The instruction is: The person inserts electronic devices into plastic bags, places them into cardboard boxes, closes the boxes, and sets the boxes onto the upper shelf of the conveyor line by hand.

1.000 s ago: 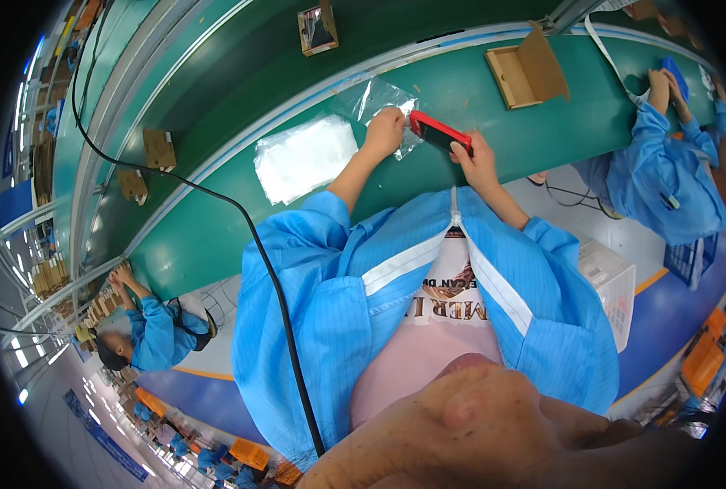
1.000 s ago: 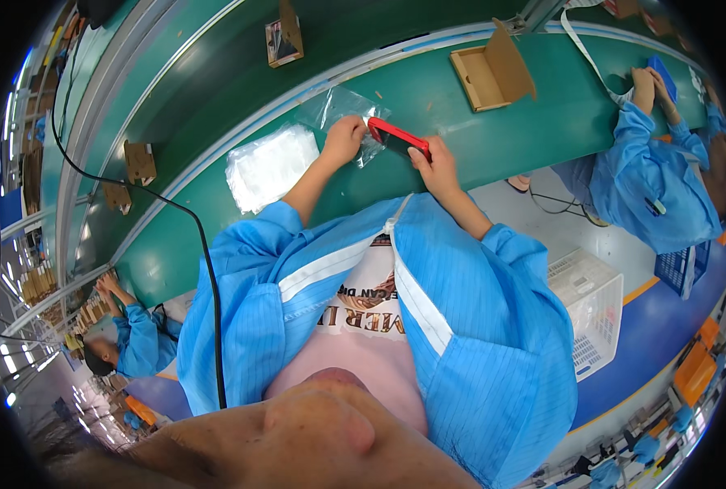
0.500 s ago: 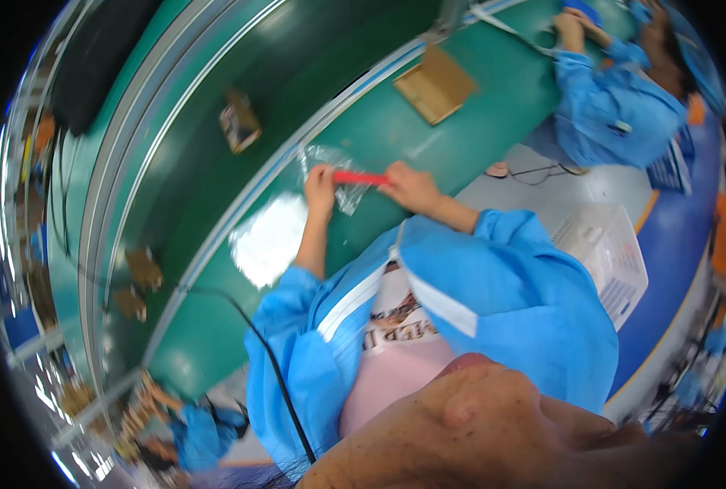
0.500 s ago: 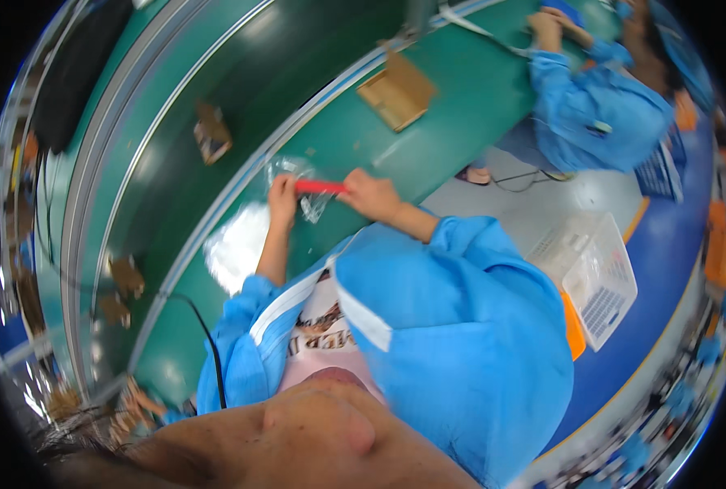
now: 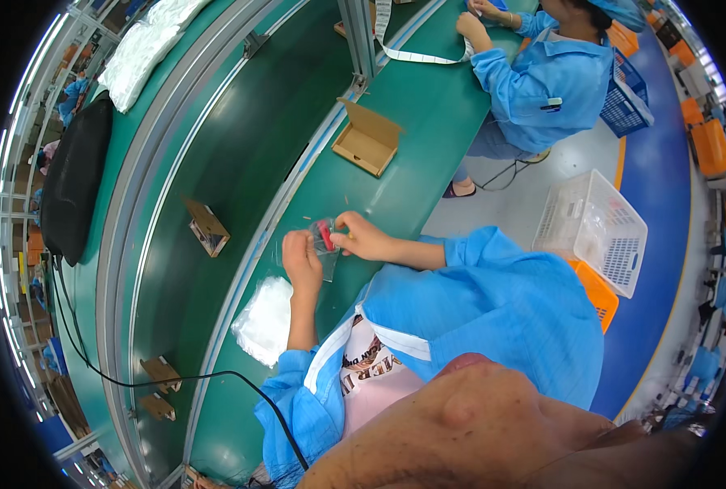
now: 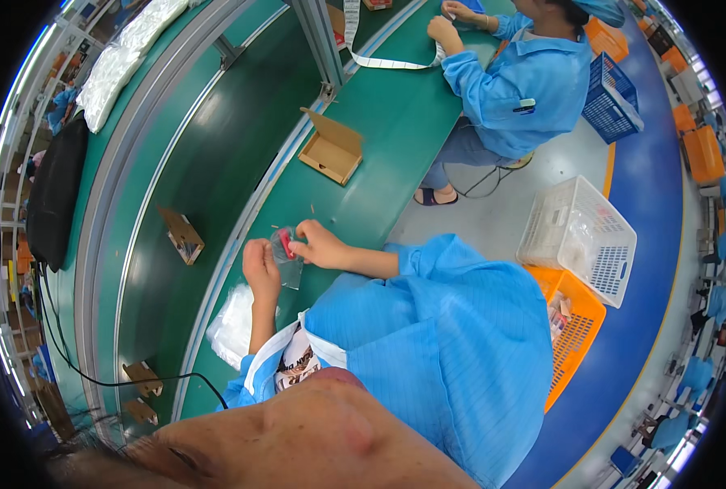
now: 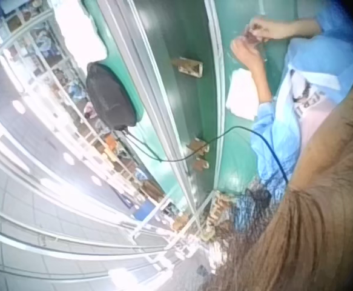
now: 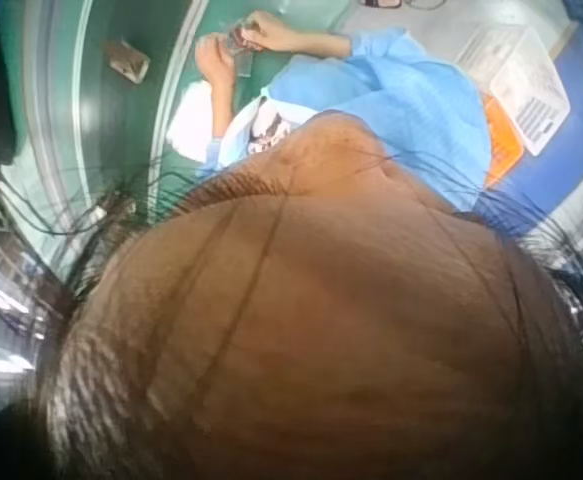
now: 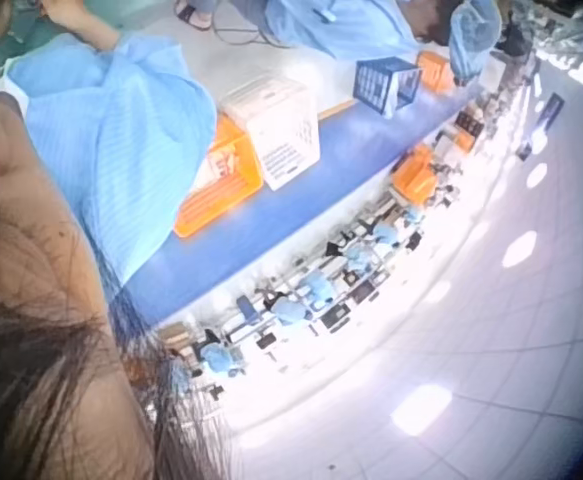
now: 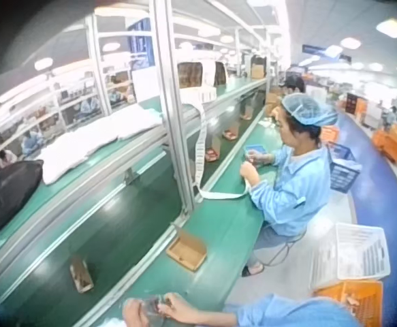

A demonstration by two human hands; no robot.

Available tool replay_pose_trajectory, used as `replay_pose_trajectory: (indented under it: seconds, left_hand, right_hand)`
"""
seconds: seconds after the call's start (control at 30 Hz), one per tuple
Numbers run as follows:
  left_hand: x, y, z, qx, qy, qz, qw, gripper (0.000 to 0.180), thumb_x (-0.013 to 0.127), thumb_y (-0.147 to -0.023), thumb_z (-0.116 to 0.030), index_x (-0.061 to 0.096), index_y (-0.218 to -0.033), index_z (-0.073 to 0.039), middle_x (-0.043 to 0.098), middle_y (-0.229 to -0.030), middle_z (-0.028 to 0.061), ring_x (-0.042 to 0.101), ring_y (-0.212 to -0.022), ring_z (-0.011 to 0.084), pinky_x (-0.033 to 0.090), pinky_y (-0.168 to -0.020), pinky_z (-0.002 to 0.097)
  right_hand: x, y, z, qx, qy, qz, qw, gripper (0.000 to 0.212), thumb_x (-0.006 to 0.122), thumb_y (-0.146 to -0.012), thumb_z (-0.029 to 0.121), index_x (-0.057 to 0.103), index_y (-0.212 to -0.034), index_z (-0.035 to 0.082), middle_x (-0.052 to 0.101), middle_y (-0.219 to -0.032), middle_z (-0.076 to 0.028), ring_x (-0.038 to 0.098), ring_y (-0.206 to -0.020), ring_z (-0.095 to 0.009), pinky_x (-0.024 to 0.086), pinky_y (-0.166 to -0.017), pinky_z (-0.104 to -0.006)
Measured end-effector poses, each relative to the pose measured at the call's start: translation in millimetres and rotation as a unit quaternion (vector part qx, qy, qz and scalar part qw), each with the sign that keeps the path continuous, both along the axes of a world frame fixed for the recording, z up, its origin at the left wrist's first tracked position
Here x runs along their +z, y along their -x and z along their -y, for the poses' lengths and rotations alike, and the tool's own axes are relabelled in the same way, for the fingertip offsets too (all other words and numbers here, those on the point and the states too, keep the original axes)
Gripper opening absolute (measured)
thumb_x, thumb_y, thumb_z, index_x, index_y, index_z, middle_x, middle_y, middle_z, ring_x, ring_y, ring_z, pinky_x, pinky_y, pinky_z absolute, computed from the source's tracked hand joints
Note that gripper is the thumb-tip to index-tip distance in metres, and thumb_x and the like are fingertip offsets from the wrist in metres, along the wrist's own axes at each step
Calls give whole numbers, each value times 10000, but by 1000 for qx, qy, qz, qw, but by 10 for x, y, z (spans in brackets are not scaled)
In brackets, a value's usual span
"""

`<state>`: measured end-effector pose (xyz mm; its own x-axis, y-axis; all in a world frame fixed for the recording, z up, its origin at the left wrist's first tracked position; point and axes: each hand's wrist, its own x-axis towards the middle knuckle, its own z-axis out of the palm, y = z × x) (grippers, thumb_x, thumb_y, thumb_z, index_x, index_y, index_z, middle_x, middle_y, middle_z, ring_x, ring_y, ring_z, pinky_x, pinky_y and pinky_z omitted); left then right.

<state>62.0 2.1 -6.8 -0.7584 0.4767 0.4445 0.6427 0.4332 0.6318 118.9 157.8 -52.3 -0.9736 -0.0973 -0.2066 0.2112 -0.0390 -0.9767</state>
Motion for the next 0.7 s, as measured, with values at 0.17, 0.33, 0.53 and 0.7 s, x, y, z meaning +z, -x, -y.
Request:
replay_pose_trajectory:
  seconds: [0.17,0.33,0.53,0.7]
  left_hand:
    - [144,10,-107,-1,18,-33,999,18,521,-800,-14,525,-784,-6,527,-790,136,504,-758,325,403,-667,401]
    - [169,-285,-218,-188,106,-89,972,162,564,-688,-6,563,-848,-35,538,-826,114,516,-784,297,410,-679,392]
    - [-404,-234,151,184,-222,405,868,314,558,-901,-302,536,-1014,-10,596,-942,65,551,-788,142,429,-640,288]
    - [-432,45,98,11,-430,635,642,355,542,-907,-293,515,-1151,-37,585,-1085,97,559,-1003,215,453,-861,389]
  right_hand:
    - [100,144,-243,-82,454,273,844,543,538,-892,388,325,-1226,17,369,-1276,-183,501,-1098,-326,517,-799,-453]
    - [-375,280,17,-46,479,272,833,362,618,-853,218,472,-1097,-6,546,-1033,-173,596,-912,-260,534,-732,-394]
    - [-6,280,-68,-99,275,97,951,358,585,-785,29,493,-1128,-20,578,-1014,-98,584,-792,-162,511,-674,-285]
    - [271,201,-1,-18,220,109,969,549,613,-770,45,418,-1283,11,560,-1058,-85,577,-882,-157,507,-694,-267]
